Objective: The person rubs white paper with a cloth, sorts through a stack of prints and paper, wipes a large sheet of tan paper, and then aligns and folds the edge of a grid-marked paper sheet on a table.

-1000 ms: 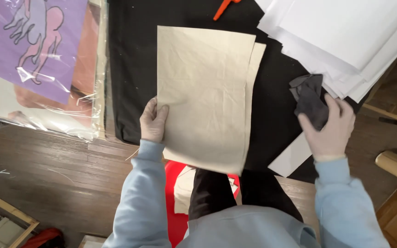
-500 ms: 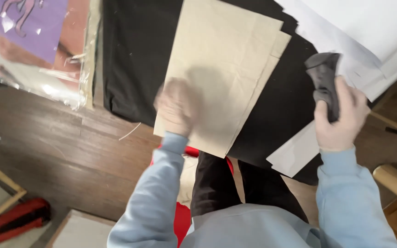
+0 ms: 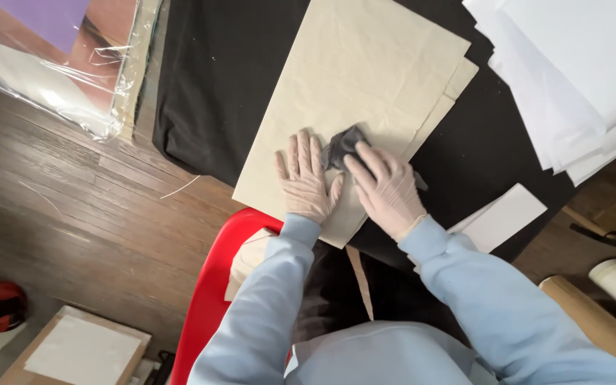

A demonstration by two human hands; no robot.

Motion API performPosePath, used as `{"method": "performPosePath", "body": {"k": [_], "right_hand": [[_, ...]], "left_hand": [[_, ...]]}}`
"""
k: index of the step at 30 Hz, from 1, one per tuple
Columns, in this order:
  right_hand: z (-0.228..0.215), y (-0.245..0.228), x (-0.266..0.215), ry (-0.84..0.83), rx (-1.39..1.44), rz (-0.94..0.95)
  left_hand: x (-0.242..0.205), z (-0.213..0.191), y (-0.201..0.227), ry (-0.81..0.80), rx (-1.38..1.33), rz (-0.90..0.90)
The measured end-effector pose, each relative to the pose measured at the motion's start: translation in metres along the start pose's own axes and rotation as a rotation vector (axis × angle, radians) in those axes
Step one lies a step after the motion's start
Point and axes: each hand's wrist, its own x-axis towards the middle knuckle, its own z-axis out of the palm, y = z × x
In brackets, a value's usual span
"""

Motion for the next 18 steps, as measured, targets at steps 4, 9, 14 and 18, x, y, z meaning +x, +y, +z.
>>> {"method": "performPosePath", "body": {"k": [4, 9, 14, 18], "right_hand": [[0.017, 0.01, -0.006, -0.036, -0.029, -0.098], [0.021, 0.062, 0.0, -0.07, 0.002, -0.213], [-0.019, 0.122, 0.046, 0.034, -0.211, -0.078], [-0.05, 0.124, 0.077, 0.299, 0.034, 0.178]], "left_hand": [[-0.002, -0.002, 0.0, 0.011, -0.05, -0.01], [0.001, -0.01, 0.004, -0.059, -0.093, -0.044], [-0.001, -0.015, 0.005, -0.095, -0.027, -0.029], [0.003, -0.025, 0.008, -0.135, -0.008, -0.054]]}}
